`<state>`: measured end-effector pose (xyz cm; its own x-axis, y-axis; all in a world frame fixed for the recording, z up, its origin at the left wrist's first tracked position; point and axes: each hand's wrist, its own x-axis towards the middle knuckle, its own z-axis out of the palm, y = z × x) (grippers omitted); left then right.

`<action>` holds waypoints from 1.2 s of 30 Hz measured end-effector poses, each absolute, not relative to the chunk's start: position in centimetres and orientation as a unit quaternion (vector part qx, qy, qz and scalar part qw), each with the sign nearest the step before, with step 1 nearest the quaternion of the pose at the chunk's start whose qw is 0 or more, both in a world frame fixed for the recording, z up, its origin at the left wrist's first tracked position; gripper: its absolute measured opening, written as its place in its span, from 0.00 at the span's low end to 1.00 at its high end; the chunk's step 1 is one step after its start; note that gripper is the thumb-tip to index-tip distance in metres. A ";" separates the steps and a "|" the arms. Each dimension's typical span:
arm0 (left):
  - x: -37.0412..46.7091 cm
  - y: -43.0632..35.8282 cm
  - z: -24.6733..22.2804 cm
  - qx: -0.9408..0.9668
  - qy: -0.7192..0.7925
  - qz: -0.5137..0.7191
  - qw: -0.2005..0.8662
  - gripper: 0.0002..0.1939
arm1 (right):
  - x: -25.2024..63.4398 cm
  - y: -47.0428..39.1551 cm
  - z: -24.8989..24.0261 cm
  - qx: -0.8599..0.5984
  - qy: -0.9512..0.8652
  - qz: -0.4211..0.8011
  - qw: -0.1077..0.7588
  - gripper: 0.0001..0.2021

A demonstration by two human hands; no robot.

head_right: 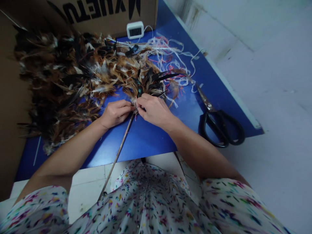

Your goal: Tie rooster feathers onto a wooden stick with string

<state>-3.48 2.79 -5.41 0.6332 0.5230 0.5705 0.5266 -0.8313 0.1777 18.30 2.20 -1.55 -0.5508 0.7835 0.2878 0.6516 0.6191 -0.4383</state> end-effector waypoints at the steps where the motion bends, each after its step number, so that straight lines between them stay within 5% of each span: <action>1: -3.5 2.8 -5.4 -0.904 -0.294 -0.311 0.005 0.15 | 18.3 2.2 -1.5 -0.411 -0.869 0.142 0.237 0.08; 36: -3.1 2.1 -3.6 -0.811 -0.379 -0.442 -0.065 0.04 | 18.7 2.4 -0.3 -0.420 -0.834 0.233 0.270 0.06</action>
<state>-3.07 2.07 -3.63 0.3223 0.6718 0.6669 0.5571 -0.7042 0.4401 18.66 2.39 -0.34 -0.5016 0.8265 0.2554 0.5740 0.5389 -0.6165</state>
